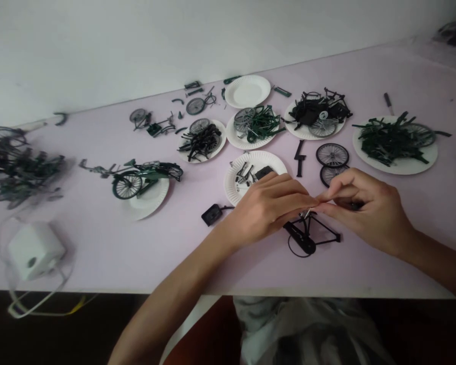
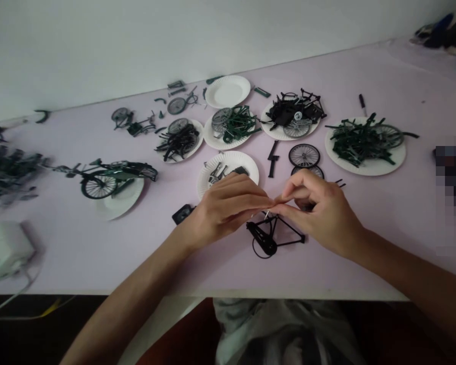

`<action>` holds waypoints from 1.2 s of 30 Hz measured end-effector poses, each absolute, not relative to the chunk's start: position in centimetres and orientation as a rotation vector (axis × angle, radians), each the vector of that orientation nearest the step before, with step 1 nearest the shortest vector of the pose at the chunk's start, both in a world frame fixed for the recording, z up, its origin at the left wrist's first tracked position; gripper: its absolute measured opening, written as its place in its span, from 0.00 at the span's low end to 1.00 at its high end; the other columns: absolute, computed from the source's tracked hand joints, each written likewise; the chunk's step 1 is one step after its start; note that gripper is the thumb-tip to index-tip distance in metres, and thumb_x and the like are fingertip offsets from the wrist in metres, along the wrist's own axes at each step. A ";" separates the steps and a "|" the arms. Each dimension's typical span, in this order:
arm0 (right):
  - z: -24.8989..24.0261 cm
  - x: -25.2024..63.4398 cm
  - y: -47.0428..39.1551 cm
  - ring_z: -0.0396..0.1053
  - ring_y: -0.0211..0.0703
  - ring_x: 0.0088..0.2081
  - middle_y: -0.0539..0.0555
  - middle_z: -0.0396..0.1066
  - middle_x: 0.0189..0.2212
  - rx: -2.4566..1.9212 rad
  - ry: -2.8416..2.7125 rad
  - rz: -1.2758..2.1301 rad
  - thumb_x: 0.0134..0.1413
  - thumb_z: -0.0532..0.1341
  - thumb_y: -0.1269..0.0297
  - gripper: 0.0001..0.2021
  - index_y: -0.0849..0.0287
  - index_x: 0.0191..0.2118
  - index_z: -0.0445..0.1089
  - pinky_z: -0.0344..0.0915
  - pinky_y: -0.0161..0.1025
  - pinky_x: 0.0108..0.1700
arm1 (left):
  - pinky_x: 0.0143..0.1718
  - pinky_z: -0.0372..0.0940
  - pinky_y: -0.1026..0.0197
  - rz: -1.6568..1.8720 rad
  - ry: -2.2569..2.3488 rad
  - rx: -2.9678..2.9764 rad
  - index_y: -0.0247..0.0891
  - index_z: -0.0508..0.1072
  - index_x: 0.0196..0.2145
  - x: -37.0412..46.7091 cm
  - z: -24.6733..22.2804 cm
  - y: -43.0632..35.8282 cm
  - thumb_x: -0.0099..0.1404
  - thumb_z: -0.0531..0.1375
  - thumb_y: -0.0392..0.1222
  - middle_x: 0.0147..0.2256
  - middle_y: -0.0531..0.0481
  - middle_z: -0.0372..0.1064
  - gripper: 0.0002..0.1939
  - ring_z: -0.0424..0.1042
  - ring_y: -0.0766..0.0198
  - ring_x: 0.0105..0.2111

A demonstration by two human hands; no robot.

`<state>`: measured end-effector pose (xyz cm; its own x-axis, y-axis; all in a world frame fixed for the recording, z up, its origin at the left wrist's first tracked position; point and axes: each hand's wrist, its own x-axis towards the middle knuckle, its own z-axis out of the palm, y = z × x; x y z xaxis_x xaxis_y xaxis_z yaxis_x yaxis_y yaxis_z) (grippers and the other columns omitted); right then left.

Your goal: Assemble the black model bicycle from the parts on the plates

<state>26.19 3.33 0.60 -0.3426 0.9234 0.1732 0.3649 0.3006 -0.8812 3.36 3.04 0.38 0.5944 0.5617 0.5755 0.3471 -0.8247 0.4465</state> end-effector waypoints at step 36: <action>2.5 26.8 2.9 0.78 0.36 0.37 0.47 0.79 0.34 -0.998 -1.800 1.343 0.59 0.69 0.68 0.05 0.49 0.37 0.77 0.75 0.30 0.42 | 0.46 0.68 0.61 1.314 0.779 2.094 0.35 0.71 0.49 4.8 0.8 1.7 0.74 0.59 0.30 0.40 0.49 0.78 0.08 0.75 0.66 0.42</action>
